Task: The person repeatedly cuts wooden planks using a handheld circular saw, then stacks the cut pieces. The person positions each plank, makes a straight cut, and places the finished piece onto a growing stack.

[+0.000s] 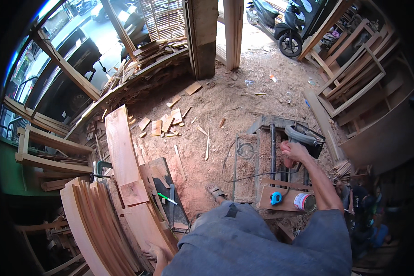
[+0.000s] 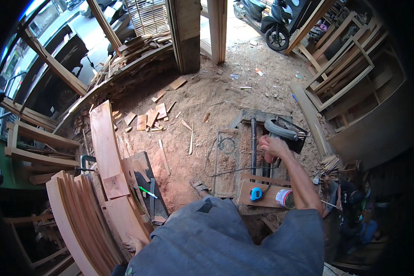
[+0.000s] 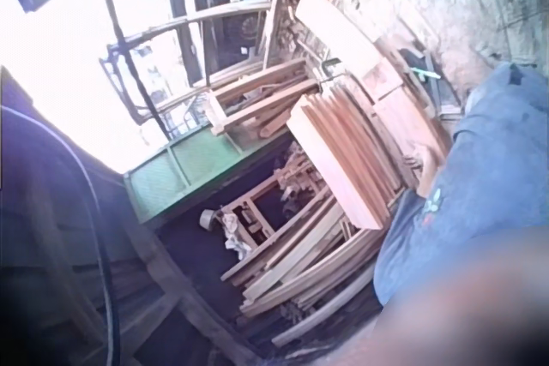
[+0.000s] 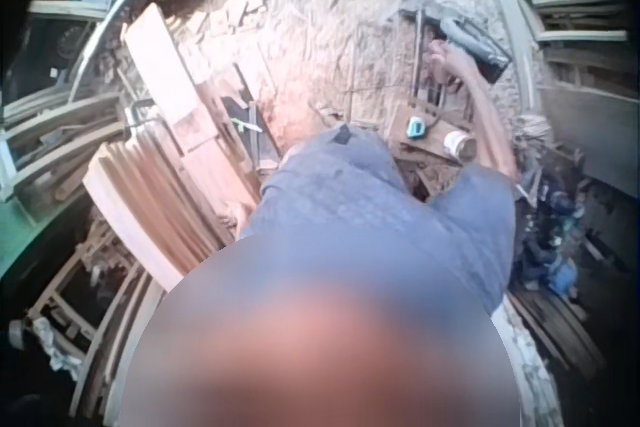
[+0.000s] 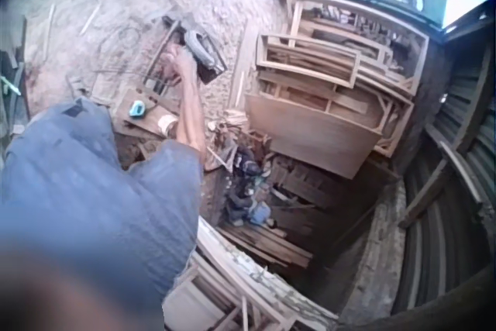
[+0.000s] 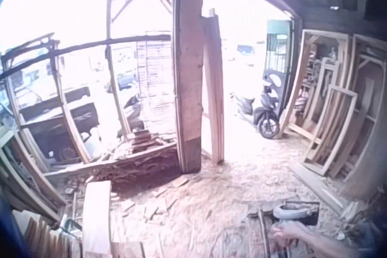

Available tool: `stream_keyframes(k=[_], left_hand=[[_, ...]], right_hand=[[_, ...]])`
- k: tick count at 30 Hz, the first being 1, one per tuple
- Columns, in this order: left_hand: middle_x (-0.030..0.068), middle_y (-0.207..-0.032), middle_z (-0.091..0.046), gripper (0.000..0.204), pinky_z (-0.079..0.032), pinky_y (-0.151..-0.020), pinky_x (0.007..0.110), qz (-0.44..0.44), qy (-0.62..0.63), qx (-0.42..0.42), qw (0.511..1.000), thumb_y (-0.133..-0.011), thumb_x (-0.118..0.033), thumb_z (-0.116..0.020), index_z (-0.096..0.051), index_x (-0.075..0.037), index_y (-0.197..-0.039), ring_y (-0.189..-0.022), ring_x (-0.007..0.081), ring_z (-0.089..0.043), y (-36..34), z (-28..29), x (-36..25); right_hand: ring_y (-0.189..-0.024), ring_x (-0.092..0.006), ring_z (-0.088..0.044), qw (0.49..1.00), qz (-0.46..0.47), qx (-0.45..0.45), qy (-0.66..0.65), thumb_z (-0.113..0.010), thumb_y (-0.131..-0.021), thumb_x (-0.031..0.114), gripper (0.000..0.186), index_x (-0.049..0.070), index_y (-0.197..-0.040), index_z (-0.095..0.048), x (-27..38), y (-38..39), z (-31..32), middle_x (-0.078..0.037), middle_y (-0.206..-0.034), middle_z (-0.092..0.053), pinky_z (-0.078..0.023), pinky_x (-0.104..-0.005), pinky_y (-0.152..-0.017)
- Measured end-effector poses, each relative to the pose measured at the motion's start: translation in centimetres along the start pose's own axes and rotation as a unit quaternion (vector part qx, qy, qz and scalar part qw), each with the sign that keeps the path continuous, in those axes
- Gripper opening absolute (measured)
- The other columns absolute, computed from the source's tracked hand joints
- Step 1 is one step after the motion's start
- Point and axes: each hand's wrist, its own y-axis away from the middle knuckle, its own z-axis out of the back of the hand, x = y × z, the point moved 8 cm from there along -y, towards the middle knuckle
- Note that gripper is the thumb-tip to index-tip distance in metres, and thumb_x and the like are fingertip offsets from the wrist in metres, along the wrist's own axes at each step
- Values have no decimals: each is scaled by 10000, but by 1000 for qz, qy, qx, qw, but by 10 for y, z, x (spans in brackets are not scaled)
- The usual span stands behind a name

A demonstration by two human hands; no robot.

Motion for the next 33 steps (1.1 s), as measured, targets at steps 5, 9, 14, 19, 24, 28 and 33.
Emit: stream_keyframes(k=[5,9,14,19,24,28,33], left_hand=[[159,-1811,-136,1150,-169,-1229,764,7,-10,4,1000,-903,-874,-516,-176,-165,-1742,-1667,401,-88,-1,4,2],[158,-1813,-125,1163,-162,-1231,764,0,-9,14,1000,-896,-875,-527,-166,-165,-1743,-1669,400,-77,-3,6,4],[158,-1815,-111,1181,-153,-1233,763,-3,4,32,999,-886,-876,-541,-155,-165,-1745,-1671,399,-63,-5,1,8],[157,-1818,-97,1198,-143,-1236,762,-8,16,47,999,-877,-878,-555,-143,-165,-1747,-1672,398,-49,-5,-11,15],[156,-1820,-83,1216,-134,-1239,762,-14,33,51,998,-867,-879,-570,-131,-165,-1749,-1674,397,-35,-5,-16,18],[156,-1822,-72,1231,-127,-1241,761,-32,53,46,997,-860,-880,-581,-122,-166,-1751,-1676,396,-24,-7,-13,19],[155,-1825,-58,1250,-118,-1244,761,-50,81,53,994,-850,-881,-595,-110,-166,-1753,-1678,394,-10,-7,-12,33]], right_hand=[[-1091,-460,-729,992,-25,70,102,-793,-909,490,526,30,-1158,-737,-22,1,-55,-270,-1131,-759,-575,-551,-943],[-1092,-455,-734,991,-5,68,116,-822,-894,436,494,17,-1145,-743,-26,0,-102,-253,-1132,-766,-579,-548,-948],[-1082,-417,-756,989,-14,82,120,-719,-887,245,268,49,-1048,-805,-31,-6,-149,-235,-1137,-780,-594,-513,-945],[-1097,-410,-755,987,2,51,152,-614,-931,226,242,152,-1064,-802,-43,-7,-165,-231,-1178,-770,-597,-517,-944],[-1191,-371,-738,969,-55,93,221,-681,-911,174,298,59,-1161,-797,-48,-12,-181,-214,-1245,-763,-578,-497,-991],[-1173,-377,-740,959,-27,-5,281,-668,-952,234,294,50,-1143,-796,-3,4,-166,-222,-1229,-764,-566,-526,-992],[-1112,-411,-740,953,103,125,256,-714,-972,417,427,29,-1130,-793,147,16,-212,-232,-1144,-774,-565,-552,-955]])
